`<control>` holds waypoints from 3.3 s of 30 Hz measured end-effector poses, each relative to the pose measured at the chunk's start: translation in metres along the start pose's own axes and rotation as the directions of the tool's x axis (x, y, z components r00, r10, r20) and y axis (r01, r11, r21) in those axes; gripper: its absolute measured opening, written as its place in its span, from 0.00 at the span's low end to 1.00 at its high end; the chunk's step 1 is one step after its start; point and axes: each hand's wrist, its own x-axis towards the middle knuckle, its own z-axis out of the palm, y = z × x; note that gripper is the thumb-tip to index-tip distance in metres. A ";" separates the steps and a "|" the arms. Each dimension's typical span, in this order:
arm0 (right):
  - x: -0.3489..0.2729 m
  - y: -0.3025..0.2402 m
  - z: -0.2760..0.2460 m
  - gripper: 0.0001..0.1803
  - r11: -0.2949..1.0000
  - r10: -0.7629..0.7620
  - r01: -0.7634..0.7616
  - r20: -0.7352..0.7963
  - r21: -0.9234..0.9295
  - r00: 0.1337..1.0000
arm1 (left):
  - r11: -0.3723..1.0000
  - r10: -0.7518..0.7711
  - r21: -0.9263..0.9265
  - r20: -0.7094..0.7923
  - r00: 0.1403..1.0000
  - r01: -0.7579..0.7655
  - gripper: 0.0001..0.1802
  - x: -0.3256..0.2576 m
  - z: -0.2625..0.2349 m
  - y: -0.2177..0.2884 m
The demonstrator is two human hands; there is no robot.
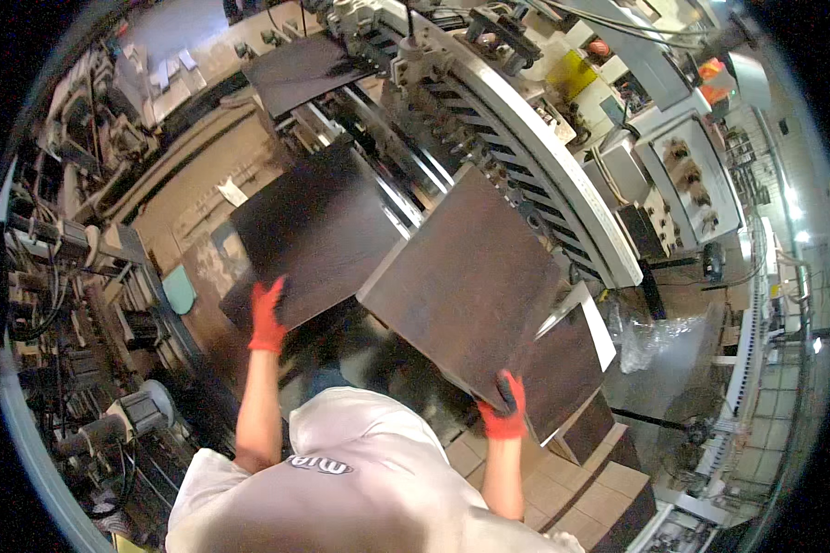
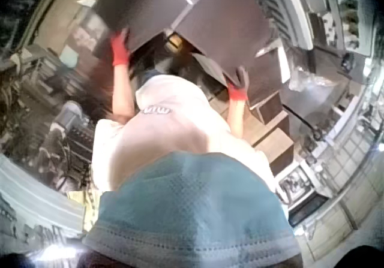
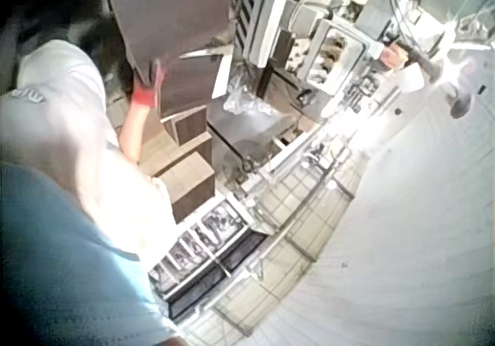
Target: The person places wood panels into an industrial machine by hand and then stacks the processed panels onto a wooden pallet.
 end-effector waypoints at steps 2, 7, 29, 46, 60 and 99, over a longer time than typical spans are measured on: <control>-0.028 0.019 -0.046 0.22 0.939 0.102 -0.082 -0.043 0.334 0.994 | 0.955 -0.142 -0.259 0.035 0.989 0.147 0.20 0.007 0.068 0.018; -0.081 0.011 -0.105 0.33 0.690 0.207 -0.013 -0.180 0.723 0.962 | 0.968 0.017 -0.250 0.021 1.000 -0.011 0.17 0.034 0.189 -0.042; -0.141 0.054 -0.202 0.23 0.749 0.509 -0.198 -0.358 0.632 0.783 | 0.975 0.104 -0.182 -0.123 0.987 -0.126 0.19 0.100 0.241 -0.055; -0.018 -0.012 -0.134 0.21 0.724 0.078 -0.369 -0.463 -0.582 0.883 | 0.888 -0.315 -0.233 0.318 0.894 0.396 0.17 0.027 0.201 -0.019; 0.177 -0.084 0.217 0.20 0.706 0.585 -0.580 0.128 0.407 0.801 | 0.321 -0.046 0.910 -0.261 0.964 0.262 0.56 0.009 -0.047 -0.156; 0.085 -0.084 0.073 0.26 0.982 -0.189 0.187 0.114 0.032 0.975 | 0.947 -0.275 -0.239 -0.264 0.924 0.213 0.32 -0.042 -0.113 -0.032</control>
